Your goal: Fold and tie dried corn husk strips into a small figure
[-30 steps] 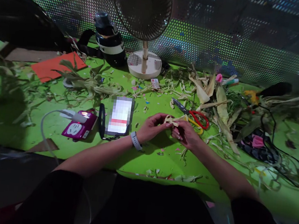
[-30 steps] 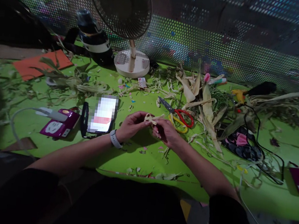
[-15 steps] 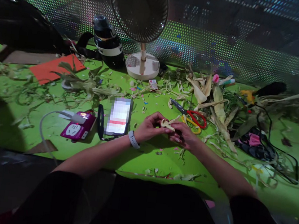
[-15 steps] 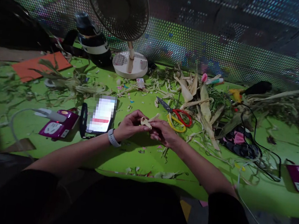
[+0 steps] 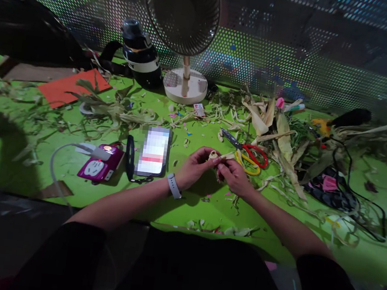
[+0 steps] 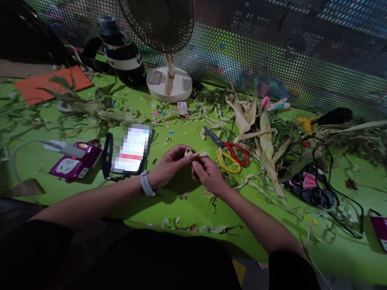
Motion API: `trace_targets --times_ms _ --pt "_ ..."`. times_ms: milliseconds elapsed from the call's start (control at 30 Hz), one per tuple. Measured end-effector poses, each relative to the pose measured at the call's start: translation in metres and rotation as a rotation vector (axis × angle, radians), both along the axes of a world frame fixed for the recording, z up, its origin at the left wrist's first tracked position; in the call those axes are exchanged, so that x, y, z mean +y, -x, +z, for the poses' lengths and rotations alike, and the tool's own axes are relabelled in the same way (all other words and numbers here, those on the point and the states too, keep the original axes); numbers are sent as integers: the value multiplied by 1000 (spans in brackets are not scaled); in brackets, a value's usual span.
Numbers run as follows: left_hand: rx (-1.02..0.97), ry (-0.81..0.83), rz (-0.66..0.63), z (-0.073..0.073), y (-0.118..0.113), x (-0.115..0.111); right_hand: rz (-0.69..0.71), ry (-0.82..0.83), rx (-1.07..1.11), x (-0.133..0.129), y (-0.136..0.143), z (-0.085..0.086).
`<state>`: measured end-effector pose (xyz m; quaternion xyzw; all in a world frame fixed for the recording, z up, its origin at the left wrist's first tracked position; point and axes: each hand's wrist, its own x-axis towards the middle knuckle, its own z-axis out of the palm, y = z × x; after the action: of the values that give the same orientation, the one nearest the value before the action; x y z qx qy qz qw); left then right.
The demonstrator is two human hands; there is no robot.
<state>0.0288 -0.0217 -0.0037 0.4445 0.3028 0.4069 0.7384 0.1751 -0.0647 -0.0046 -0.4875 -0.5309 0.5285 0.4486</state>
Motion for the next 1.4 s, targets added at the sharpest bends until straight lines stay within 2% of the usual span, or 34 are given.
trace_targets --times_ms 233,400,500,600,700,933,1100,1167,1267,1400 --pt "16 22 94 -2 -3 -7 -63 -103 -133 -2 7 -7" --pt "35 55 78 -5 -2 -8 -110 -321 -408 1 9 -12" --pt "53 41 51 -4 0 -3 -88 -365 -505 2 5 -12" --pt "72 -32 51 -2 4 6 -86 -323 -458 2 -4 -8" --pt "65 -51 9 -1 7 14 -164 -274 -300 1 -13 -2" --pt "27 130 -145 -1 9 22 -41 -335 -135 7 -21 1" --pt "49 263 -221 0 11 24 -39 -348 -125 9 -22 8" --pt "86 210 -211 -1 12 24 -58 -384 -189 9 -21 9" --pt "159 37 -183 -2 12 22 -60 -420 -218 7 -18 9" --pt "209 -168 -178 -1 12 20 -110 -315 -101 7 -15 4"
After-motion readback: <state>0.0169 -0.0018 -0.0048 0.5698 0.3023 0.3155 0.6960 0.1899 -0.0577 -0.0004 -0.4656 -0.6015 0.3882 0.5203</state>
